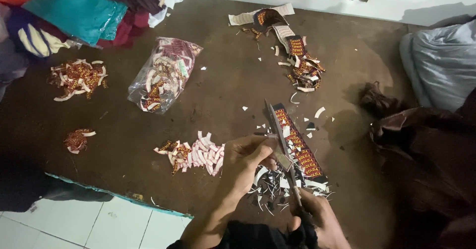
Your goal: Using large scissors to precisely cut out printed labels or patterns from a sheet of material on a work table.
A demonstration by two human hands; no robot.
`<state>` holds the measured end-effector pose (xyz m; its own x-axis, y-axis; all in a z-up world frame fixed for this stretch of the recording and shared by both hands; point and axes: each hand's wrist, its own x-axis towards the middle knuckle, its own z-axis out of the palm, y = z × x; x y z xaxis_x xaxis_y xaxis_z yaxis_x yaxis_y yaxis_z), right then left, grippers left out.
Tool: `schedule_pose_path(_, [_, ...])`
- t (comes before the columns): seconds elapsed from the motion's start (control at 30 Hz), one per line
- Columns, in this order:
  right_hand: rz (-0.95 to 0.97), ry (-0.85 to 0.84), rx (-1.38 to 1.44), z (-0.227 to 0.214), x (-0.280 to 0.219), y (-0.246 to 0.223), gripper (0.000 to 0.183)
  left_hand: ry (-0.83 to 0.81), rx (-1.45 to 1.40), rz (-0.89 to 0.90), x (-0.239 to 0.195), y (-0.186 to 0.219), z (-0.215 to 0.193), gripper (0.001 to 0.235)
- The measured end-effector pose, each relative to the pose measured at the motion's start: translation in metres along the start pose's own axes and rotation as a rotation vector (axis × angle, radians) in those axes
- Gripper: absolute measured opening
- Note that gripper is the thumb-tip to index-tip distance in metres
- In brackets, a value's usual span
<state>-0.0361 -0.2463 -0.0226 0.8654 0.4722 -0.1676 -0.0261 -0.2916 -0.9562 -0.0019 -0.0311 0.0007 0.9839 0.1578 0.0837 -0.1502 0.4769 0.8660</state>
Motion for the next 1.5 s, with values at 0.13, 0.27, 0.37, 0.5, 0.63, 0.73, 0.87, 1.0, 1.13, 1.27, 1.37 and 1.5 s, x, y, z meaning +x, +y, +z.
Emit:
schedule_pose_path(0.13, [-0.113, 0.003, -0.053, 0.001, 0.001, 0.008, 0.043, 0.032, -0.049, -0.028, 0.000, -0.005, 0.000, 0.019])
schedule_pose_path(0.27, [-0.191, 0.050, -0.181, 0.004, 0.002, 0.014, 0.063, 0.021, -0.120, -0.035, 0.001, -0.014, -0.001, 0.018])
schedule_pose_path(0.37, [-0.154, 0.070, -0.251, -0.002, 0.003, 0.027, 0.063, 0.004, -0.055, -0.035, 0.000, 0.000, 0.006, 0.018])
schedule_pose_path(0.5, [-0.108, 0.114, -0.281, 0.000, 0.000, 0.019, 0.053, 0.006, -0.010, 0.033, 0.001, 0.003, 0.007, 0.021])
schedule_pose_path(0.63, [-0.048, 0.159, -0.087, -0.001, -0.004, 0.036, 0.047, -0.022, 0.098, 0.035, 0.004, 0.010, 0.002, 0.022])
schedule_pose_path(0.73, [0.060, 0.184, 0.002, -0.003, -0.014, 0.054, 0.041, 0.007, 0.190, 0.039, 0.004, 0.004, -0.011, 0.016])
schedule_pose_path(0.87, [0.170, 0.336, 0.017, -0.005, -0.027, 0.053, 0.038, 0.221, 0.126, -0.033, 0.019, -0.017, -0.047, 0.027])
schedule_pose_path(1.0, [0.315, 0.367, 0.098, -0.005, -0.039, 0.045, 0.053, 0.309, 0.231, -0.117, 0.023, -0.050, -0.105, 0.051])
schedule_pose_path(1.13, [0.461, 0.484, 0.117, -0.008, -0.048, 0.070, 0.028, 0.476, 0.465, -0.232, 0.014, -0.102, -0.168, 0.035])
schedule_pose_path(1.27, [0.506, 0.509, 0.162, -0.010, -0.063, 0.096, 0.032, 0.557, 0.668, -0.210, -0.017, -0.239, -0.298, 0.045])
schedule_pose_path(1.37, [0.630, 0.551, 0.211, -0.005, -0.064, 0.088, 0.026, 0.372, 1.448, -0.124, -0.027, -0.244, -0.285, 0.062])
schedule_pose_path(1.5, [0.700, 0.540, 0.183, -0.002, -0.071, 0.090, 0.035, 0.210, 1.420, 0.022, -0.021, -0.261, -0.225, 0.032])
